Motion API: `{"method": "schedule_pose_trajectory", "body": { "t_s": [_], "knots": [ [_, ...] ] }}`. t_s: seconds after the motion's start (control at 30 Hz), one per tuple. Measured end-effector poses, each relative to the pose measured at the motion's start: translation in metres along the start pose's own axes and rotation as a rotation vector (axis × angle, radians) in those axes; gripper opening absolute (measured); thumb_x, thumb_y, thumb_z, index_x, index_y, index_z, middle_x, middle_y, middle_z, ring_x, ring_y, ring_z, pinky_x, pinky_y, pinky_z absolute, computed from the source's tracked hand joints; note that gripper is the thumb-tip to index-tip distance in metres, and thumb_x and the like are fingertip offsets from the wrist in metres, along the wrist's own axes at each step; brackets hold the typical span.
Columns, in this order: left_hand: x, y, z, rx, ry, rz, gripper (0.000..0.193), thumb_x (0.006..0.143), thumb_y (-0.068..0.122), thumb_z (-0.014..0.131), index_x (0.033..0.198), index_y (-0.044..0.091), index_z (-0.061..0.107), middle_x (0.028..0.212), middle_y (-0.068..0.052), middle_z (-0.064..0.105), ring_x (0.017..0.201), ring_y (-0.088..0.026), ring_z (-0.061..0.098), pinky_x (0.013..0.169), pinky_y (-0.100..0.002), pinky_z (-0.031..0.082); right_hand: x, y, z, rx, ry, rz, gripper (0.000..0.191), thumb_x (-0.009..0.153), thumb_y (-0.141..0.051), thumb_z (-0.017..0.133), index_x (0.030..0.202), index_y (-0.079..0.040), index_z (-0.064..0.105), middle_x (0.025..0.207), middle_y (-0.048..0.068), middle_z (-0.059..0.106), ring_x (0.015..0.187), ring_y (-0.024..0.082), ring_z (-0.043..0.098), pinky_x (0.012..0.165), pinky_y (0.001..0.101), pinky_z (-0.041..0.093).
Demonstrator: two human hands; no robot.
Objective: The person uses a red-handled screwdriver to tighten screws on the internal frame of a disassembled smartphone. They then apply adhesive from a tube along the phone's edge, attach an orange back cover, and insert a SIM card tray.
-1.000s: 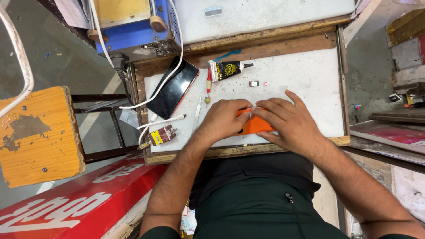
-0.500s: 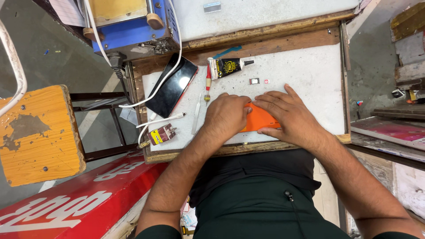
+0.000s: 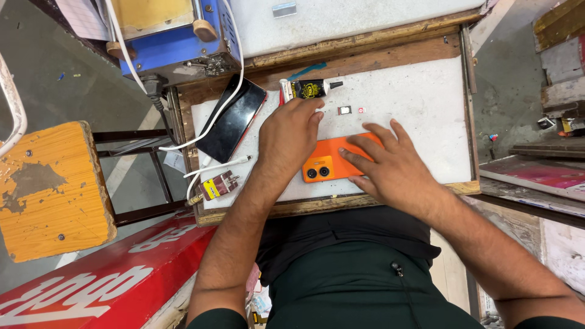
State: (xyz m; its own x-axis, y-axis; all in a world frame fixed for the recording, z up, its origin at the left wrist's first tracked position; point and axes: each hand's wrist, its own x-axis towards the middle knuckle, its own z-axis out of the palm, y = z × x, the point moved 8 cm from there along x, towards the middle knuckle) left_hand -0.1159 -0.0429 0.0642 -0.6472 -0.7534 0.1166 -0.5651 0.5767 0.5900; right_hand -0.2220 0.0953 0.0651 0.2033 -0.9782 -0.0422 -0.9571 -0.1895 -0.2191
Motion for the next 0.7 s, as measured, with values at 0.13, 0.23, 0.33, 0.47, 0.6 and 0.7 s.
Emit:
{"method": "schedule_pose_trajectory", "body": {
  "t_s": [0.13, 0.23, 0.33, 0.47, 0.6, 0.7],
  "knots": [
    [0.016, 0.017, 0.022, 0.071, -0.029, 0.089, 0.024, 0.091, 0.020, 0.074, 0.114, 0.015, 0.076, 0.095, -0.007, 0.071, 0.090, -0.028, 0.070, 0.074, -0.043, 0.058, 0.008, -0.004, -0.002, 0.016, -0.012, 0.033, 0.066, 0.077, -0.047, 0.077, 0.135, -0.018, 0.065, 0.134, 0.007, 0.059, 0.130, 0.032, 0.047, 0.112, 0.0674, 0.031],
    [0.023, 0.027, 0.040, 0.194, -0.061, 0.116, 0.023, 0.086, 0.020, 0.076, 0.108, 0.014, 0.075, 0.092, -0.008, 0.068, 0.090, -0.027, 0.070, 0.068, -0.042, 0.058, 0.011, -0.005, -0.001, 0.003, 0.009, 0.025, 0.064, 0.079, -0.051, 0.076, 0.132, -0.016, 0.066, 0.130, 0.010, 0.059, 0.126, 0.033, 0.047, 0.109, 0.0694, 0.031],
    [0.026, 0.029, 0.048, 0.234, -0.081, 0.132, 0.018, 0.085, 0.019, 0.076, 0.102, 0.012, 0.073, 0.093, -0.008, 0.067, 0.089, -0.026, 0.070, 0.064, -0.040, 0.058, 0.009, -0.001, -0.001, 0.022, 0.061, 0.017, 0.051, 0.079, -0.043, 0.077, 0.123, -0.018, 0.070, 0.126, 0.008, 0.063, 0.125, 0.031, 0.052, 0.111, 0.0661, 0.033],
    [0.019, 0.025, 0.038, 0.004, 0.006, 0.153, 0.011, 0.090, 0.018, 0.075, 0.096, 0.011, 0.069, 0.093, -0.006, 0.070, 0.087, -0.028, 0.071, 0.069, -0.044, 0.058, 0.011, 0.036, -0.008, 0.161, 0.210, 0.130, 0.030, 0.094, -0.028, 0.074, 0.122, -0.018, 0.076, 0.107, 0.004, 0.071, 0.108, 0.026, 0.063, 0.106, 0.0519, 0.047],
    [0.007, 0.004, 0.029, -0.255, -0.002, 0.020, 0.011, 0.098, 0.015, 0.074, 0.102, 0.008, 0.066, 0.092, -0.006, 0.072, 0.083, -0.024, 0.073, 0.069, -0.039, 0.059, 0.014, 0.072, -0.022, 0.168, 0.354, 0.276, 0.025, 0.095, -0.023, 0.076, 0.118, -0.014, 0.078, 0.105, 0.005, 0.073, 0.098, 0.027, 0.065, 0.089, 0.0445, 0.053],
    [0.003, -0.001, 0.021, -0.414, 0.039, 0.030, 0.010, 0.095, 0.007, 0.073, 0.101, 0.006, 0.065, 0.095, -0.005, 0.071, 0.081, -0.016, 0.075, 0.066, -0.030, 0.061, 0.030, 0.068, -0.023, 0.066, 0.344, 0.243, 0.021, 0.088, -0.024, 0.080, 0.106, -0.013, 0.080, 0.103, 0.005, 0.074, 0.093, 0.028, 0.065, 0.080, 0.0449, 0.051]
  ]
}}
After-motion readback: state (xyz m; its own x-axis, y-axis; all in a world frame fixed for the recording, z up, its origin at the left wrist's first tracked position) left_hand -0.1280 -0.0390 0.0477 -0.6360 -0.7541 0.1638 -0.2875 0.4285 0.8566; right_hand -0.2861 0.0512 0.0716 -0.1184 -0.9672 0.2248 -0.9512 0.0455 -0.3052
